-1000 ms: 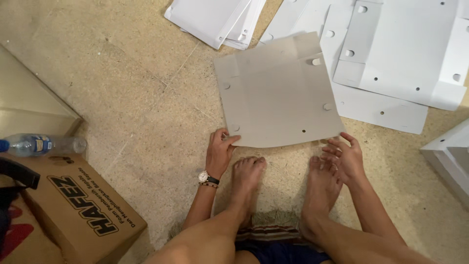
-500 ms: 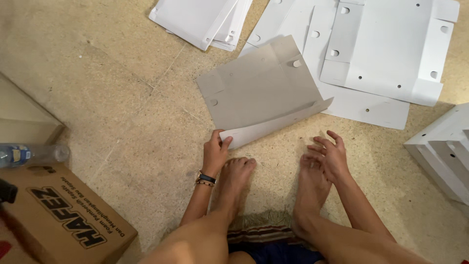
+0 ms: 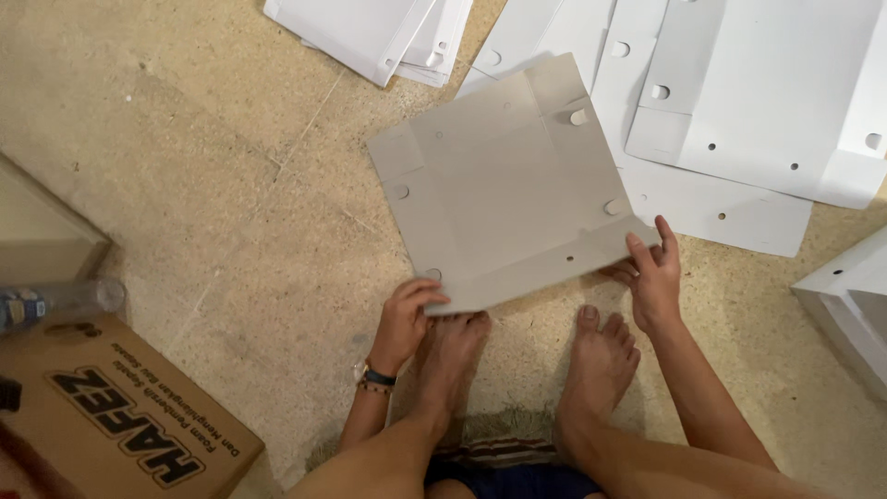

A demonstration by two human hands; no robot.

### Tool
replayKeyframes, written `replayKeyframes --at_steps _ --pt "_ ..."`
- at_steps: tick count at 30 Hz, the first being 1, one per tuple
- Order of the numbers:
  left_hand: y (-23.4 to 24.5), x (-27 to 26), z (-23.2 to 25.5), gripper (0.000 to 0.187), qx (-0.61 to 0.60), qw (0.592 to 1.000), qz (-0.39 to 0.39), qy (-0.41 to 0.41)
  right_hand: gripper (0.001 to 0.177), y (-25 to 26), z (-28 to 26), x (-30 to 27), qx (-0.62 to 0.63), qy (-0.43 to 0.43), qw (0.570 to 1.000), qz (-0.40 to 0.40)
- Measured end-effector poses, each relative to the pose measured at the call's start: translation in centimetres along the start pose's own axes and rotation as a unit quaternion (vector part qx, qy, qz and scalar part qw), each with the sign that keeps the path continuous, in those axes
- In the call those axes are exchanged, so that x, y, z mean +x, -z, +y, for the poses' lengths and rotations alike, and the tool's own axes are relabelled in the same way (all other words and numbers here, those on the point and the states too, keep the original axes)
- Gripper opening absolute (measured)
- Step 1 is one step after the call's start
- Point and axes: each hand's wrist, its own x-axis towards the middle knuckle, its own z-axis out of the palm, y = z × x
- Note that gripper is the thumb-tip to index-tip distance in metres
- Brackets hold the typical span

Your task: The person folds white cardboard boxes by hand while sitting on the floor, tucking in flaps to form the base and then closing the top lid before setting the finished boxes aside.

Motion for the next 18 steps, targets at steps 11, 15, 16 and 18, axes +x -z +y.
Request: replayKeyframes --at_steps 11,15,16,18 --pt "1.2 -0.1 2.2 0.047 0.146 0.976 -0.157 0.043 0.075 -4.4 -0.6 -4.0 -0.251 0.24 0.937 -0.024" --pt "2.7 0.9 6.8 0.052 0.284 0.918 -0.249 0.122 0.054 -5.2 -0.4 -2.3 -0.37 0.287 0.883 -0.045" --pt "2.8 1.3 7.6 0.048 0.29 0.919 -0.246 0.108 0.054 -5.6 -0.5 -1.9 -0.419 0.262 0.867 -0.071" --pt "1.8 2.9 8.6 0.048 0.299 0.92 -0.24 0.086 0.054 -6.6 -1.0 -0.9 -0.463 0.241 0.848 -0.09"
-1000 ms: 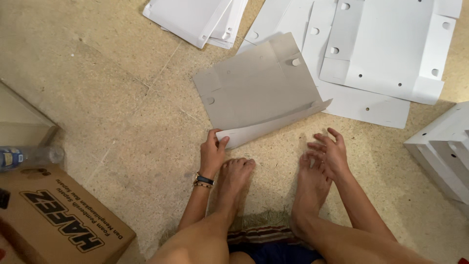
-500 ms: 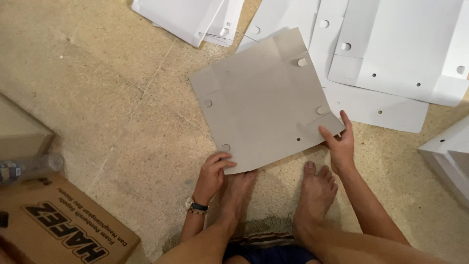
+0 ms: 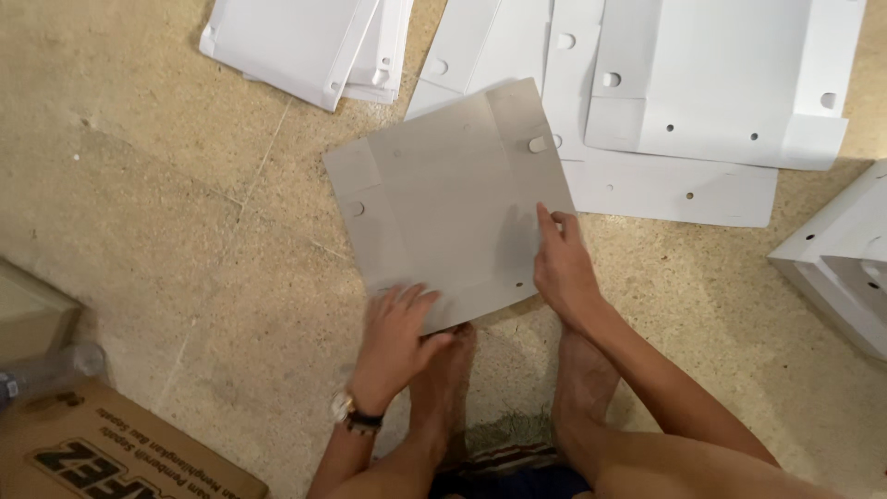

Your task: The person folds white cardboard boxes by hand while sitting on the floor, tucking in flaps to form the base and then closing the top lid before setting the finished boxes aside.

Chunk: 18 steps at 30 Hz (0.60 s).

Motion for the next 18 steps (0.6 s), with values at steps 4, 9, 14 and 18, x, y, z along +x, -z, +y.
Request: replayKeyframes --at_steps 4,9,14,18 --pt "-0.9 3.8 4.2 0.073 -0.219 0.963 0.063 -0.145 0.057 -1.6 0.2 1.8 -0.02 -0.012 0.994 -0.107" --pt "-3.8 7.4 4.9 0.063 -0.188 0.971 0.089 -0.122 0.053 -0.5 0.6 2.2 0.165 -0.005 0.981 -0.105" --pt "-2.9 7.2 4.2 0.047 -0.245 0.954 0.131 -0.109 0.047 0.7 6.8 0.1 0.078 -0.206 0.975 -0.04" --pt "-2.4 6.4 3.9 0.052 -0.251 0.953 0.128 -0.114 0.045 1.4 2.8 -0.2 0.203 -0.27 0.938 -0.08"
